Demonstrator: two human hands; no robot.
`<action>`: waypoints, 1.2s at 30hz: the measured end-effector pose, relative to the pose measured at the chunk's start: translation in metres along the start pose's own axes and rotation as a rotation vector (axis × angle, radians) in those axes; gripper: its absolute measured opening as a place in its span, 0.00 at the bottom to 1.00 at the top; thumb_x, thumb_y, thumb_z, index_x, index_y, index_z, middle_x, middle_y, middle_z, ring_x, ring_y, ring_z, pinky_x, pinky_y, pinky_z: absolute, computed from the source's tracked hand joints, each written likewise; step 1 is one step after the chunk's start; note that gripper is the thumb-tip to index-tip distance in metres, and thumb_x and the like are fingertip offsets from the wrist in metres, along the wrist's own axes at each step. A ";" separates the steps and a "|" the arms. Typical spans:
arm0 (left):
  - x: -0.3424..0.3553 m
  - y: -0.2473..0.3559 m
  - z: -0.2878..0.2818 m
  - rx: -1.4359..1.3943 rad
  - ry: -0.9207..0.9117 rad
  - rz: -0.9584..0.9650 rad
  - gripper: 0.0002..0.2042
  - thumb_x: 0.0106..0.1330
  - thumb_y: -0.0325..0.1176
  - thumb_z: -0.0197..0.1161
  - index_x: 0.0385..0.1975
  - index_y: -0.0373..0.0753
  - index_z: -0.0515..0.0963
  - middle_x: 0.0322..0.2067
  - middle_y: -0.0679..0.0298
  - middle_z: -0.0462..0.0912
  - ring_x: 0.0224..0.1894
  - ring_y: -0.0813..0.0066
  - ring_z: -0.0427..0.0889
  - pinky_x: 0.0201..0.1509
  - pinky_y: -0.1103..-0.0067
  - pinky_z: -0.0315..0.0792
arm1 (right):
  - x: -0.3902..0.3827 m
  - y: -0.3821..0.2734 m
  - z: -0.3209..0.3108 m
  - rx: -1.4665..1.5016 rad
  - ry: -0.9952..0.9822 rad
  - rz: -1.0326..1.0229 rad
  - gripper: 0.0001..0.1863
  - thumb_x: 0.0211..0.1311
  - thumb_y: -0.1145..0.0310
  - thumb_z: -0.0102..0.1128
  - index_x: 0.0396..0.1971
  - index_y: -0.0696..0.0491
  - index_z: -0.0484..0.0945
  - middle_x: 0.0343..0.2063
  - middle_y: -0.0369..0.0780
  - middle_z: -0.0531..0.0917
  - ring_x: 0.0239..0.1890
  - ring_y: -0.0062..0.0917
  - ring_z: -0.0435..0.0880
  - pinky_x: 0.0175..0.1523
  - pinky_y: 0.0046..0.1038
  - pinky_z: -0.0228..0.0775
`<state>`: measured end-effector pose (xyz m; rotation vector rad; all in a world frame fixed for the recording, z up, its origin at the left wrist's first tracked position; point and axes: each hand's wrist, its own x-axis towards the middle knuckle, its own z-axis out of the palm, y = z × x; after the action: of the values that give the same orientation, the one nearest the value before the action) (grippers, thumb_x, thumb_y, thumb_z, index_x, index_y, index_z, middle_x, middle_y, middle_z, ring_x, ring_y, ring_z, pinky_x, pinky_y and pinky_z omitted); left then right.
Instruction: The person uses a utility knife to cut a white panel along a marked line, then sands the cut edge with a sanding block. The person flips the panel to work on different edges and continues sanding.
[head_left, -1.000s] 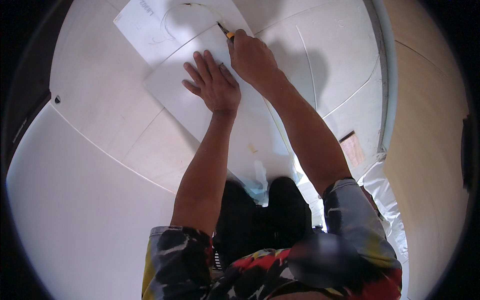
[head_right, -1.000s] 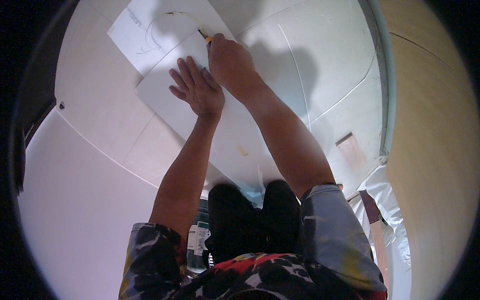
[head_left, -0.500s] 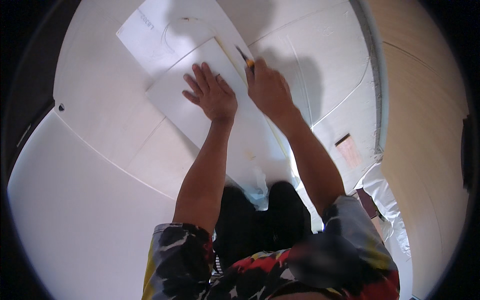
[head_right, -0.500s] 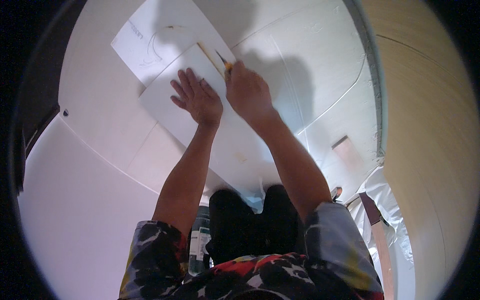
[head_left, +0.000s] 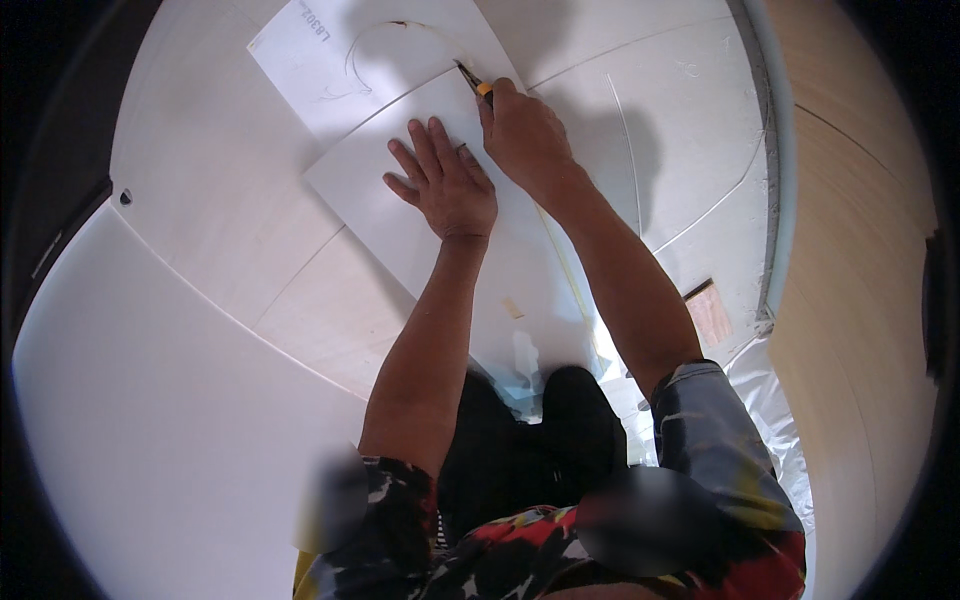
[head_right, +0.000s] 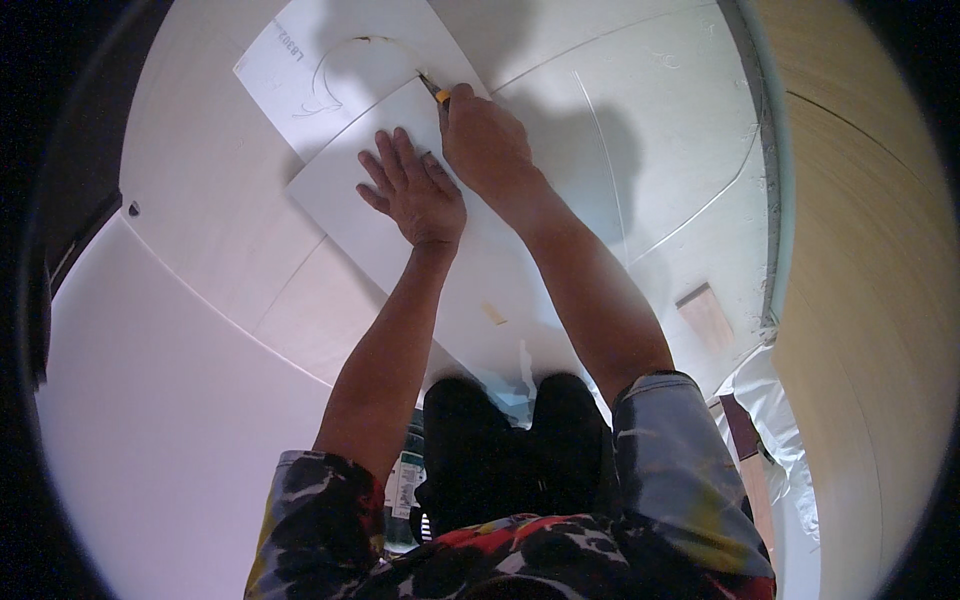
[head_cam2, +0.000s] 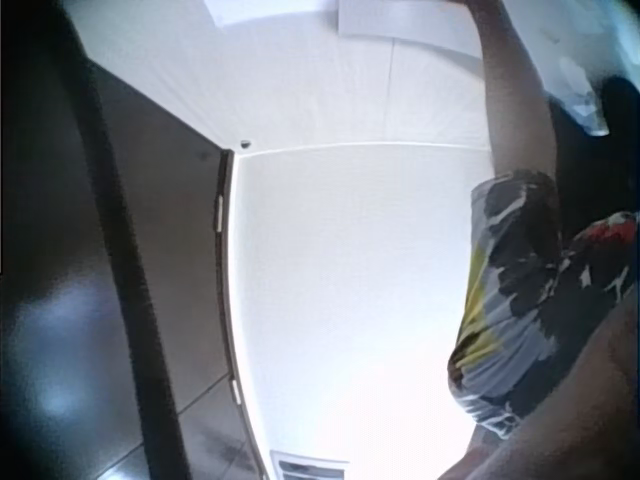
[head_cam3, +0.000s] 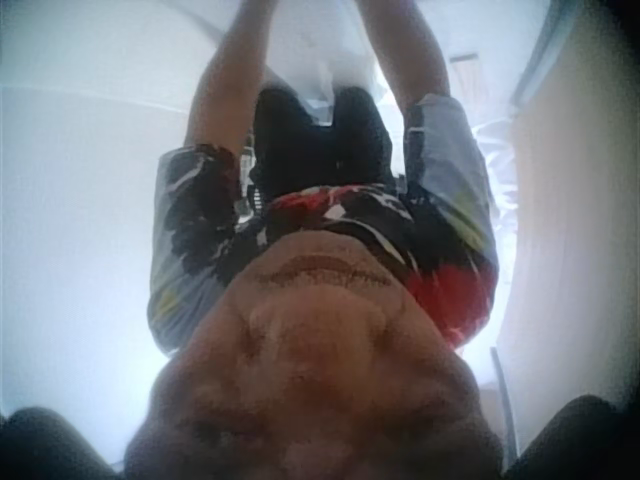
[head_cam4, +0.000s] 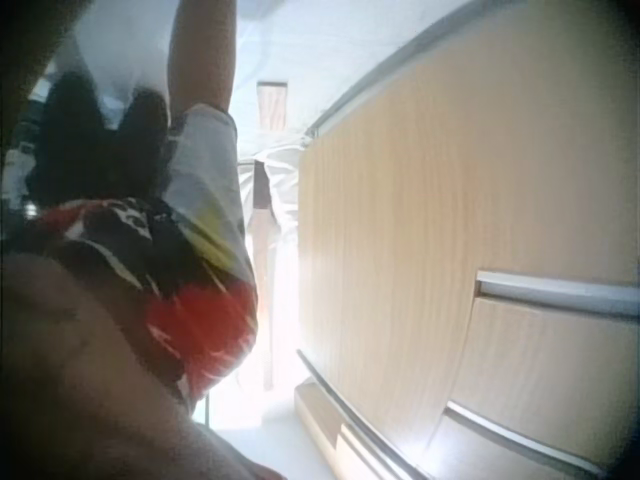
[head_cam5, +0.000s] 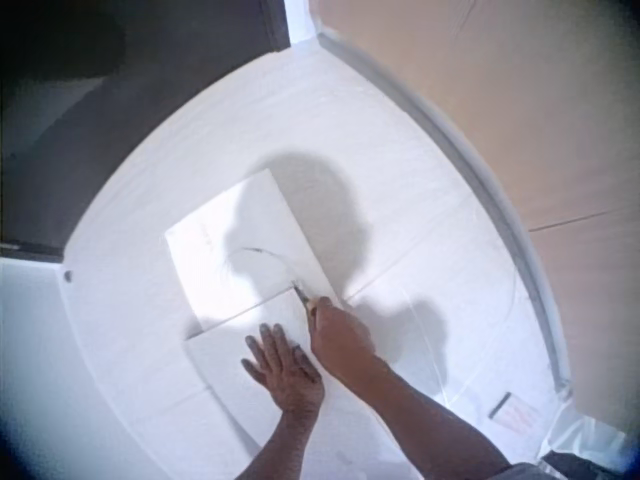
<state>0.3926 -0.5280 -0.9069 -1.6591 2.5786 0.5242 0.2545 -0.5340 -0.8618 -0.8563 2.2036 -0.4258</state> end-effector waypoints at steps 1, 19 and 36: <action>-0.001 0.001 0.000 -0.011 -0.002 -0.001 0.27 0.76 0.41 0.42 0.73 0.42 0.55 0.76 0.56 0.49 0.77 0.43 0.40 0.73 0.41 0.31 | 0.000 -0.001 -0.001 0.004 -0.010 -0.001 0.15 0.73 0.61 0.50 0.37 0.60 0.72 0.26 0.53 0.83 0.32 0.49 0.85 0.39 0.47 0.77; -0.002 0.001 -0.003 -0.001 0.022 0.030 0.27 0.77 0.44 0.40 0.72 0.42 0.56 0.74 0.54 0.51 0.76 0.39 0.43 0.71 0.37 0.40 | -0.201 0.094 0.030 -0.029 -0.177 0.322 0.11 0.73 0.63 0.49 0.37 0.56 0.70 0.28 0.51 0.83 0.36 0.50 0.84 0.42 0.50 0.74; 0.002 0.001 0.003 0.122 0.284 0.242 0.22 0.72 0.38 0.48 0.62 0.34 0.65 0.64 0.53 0.65 0.65 0.39 0.59 0.55 0.42 0.60 | -0.275 0.140 0.068 0.109 0.117 0.274 0.10 0.70 0.65 0.56 0.37 0.57 0.72 0.31 0.52 0.83 0.33 0.51 0.83 0.39 0.47 0.75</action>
<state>0.3899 -0.5285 -0.9099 -1.4886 2.9660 0.1395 0.3828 -0.2462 -0.8419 -0.4720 2.3392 -0.4663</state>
